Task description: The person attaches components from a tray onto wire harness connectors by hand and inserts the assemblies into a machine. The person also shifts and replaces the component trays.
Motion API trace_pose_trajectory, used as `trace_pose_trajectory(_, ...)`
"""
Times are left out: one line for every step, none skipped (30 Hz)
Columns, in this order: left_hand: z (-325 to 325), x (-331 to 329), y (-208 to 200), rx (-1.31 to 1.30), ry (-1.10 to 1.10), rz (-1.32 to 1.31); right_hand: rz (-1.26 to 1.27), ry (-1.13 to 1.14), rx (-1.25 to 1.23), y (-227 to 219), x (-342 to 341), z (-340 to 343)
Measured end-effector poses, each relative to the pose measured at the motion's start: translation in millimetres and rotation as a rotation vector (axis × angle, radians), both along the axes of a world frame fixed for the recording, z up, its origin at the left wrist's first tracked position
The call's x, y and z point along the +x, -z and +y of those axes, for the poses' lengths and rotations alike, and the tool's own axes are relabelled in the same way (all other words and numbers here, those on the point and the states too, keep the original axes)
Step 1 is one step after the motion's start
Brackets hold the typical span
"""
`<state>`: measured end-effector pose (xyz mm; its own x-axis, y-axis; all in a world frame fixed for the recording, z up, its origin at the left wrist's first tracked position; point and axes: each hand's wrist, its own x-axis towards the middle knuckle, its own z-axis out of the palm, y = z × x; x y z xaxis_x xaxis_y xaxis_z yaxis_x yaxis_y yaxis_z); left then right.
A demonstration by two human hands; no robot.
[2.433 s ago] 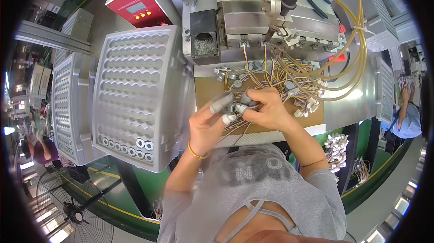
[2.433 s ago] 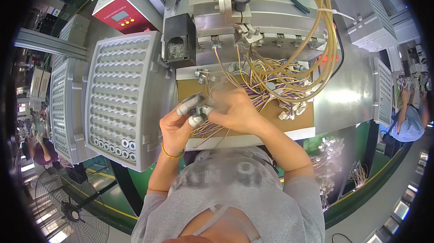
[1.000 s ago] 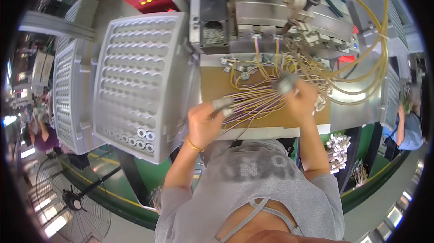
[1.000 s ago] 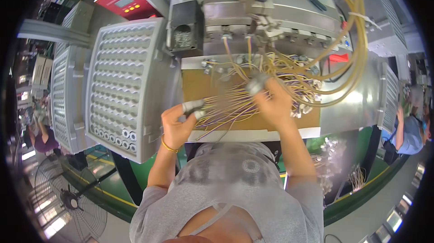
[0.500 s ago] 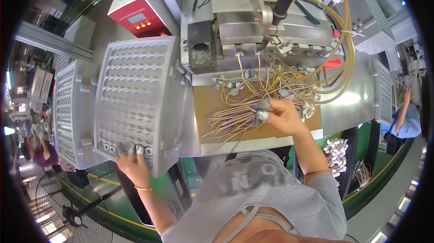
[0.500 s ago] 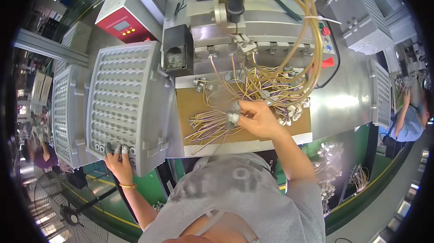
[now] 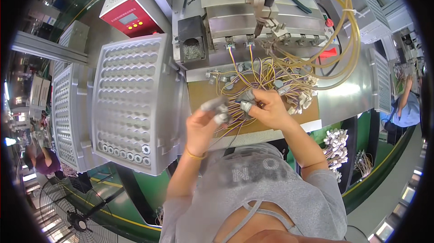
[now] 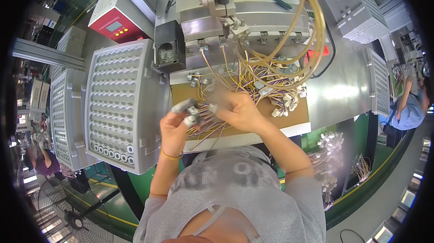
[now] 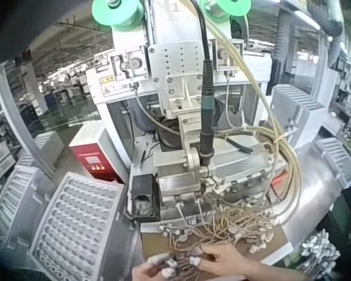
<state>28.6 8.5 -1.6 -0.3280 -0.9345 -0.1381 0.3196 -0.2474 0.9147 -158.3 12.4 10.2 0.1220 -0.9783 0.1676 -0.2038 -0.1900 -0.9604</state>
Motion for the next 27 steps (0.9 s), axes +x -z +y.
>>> trace_pose_trajectory(-1,-6,6,-0.034,0.025,0.026,-0.077,0.010,0.068,-1,0,2)
trace_pose_trajectory(-1,-9,7,-0.003,0.049,0.051,-0.156,0.018,0.136,-3,0,3)
trace_pose_trajectory(-2,-12,7,0.001,0.056,0.052,-0.155,0.026,0.140,-4,-1,3)
trace_pose_trajectory(-3,-15,8,0.002,0.046,0.054,-0.189,0.009,0.183,-6,-2,4)
trace_pose_trajectory(-4,-18,8,0.002,0.036,0.054,-0.224,-0.010,0.225,-6,-3,4)
trace_pose_trajectory(-4,-20,9,0.005,0.039,0.053,-0.225,-0.007,0.228,-5,-3,4)
trace_pose_trajectory(-5,-22,10,-0.088,0.054,0.050,-0.219,-0.002,0.187,-2,-2,3)
trace_pose_trajectory(-5,-23,10,-0.181,0.069,0.047,-0.212,0.002,0.145,-1,-2,3)
trace_pose_trajectory(-6,-22,10,-0.178,0.067,0.044,-0.214,0.000,0.148,-2,-3,3)
trace_pose_trajectory(-6,-21,9,-0.111,0.061,0.058,-0.281,0.026,0.250,-5,-4,3)
trace_pose_trajectory(-6,-20,8,-0.045,0.054,0.072,-0.347,0.051,0.352,-6,-5,3)
trace_pose_trajectory(-5,-20,7,-0.042,0.056,0.071,-0.348,0.053,0.355,-7,-4,2)
trace_pose_trajectory(-5,-20,6,-0.056,0.064,0.065,-0.339,0.044,0.321,-8,-3,1)
trace_pose_trajectory(-5,-21,5,-0.070,0.072,0.060,-0.330,0.035,0.287,-8,-3,1)
trace_pose_trajectory(-4,-22,2,-0.069,0.073,0.060,-0.331,0.036,0.288,-8,-3,0)
trace_pose_trajectory(-4,-24,-1,-0.078,0.069,0.054,-0.280,0.039,0.260,-7,-4,0)
trace_pose_trajectory(-3,-25,-3,-0.086,0.065,0.047,-0.229,0.041,0.233,-6,-4,-1)
trace_pose_trajectory(-3,-24,-1,-0.086,0.064,0.046,-0.230,0.040,0.233,-7,-4,-1)
trace_pose_trajectory(-3,-23,1,-0.124,0.076,0.031,-0.221,0.021,0.200,-10,-5,-2)
trace_pose_trajectory(-3,-21,2,-0.162,0.087,0.015,-0.212,0.003,0.166,-12,-6,-2)
trace_pose_trajectory(-4,-21,1,-0.161,0.087,0.016,-0.211,0.003,0.167,-11,-8,-1)
trace_pose_trajectory(-4,-21,0,-0.152,0.080,0.013,-0.242,0.001,0.212,-11,-10,-1)
trace_pose_trajectory(-4,-21,-1,-0.142,0.073,0.010,-0.272,-0.001,0.259,-11,-11,0)
trace_pose_trajectory(-4,-21,-1,-0.142,0.074,0.010,-0.271,0.000,0.258,-12,-11,-1)
trace_pose_trajectory(-4,-21,-1,-0.150,0.089,0.001,-0.266,-0.007,0.243,-13,-10,-1)
trace_pose_trajectory(-4,-21,-1,-0.157,0.103,-0.009,-0.260,-0.014,0.228,-13,-10,-1)
trace_pose_trajectory(-4,-22,-1,-0.157,0.104,-0.009,-0.260,-0.014,0.228,-14,-10,-1)
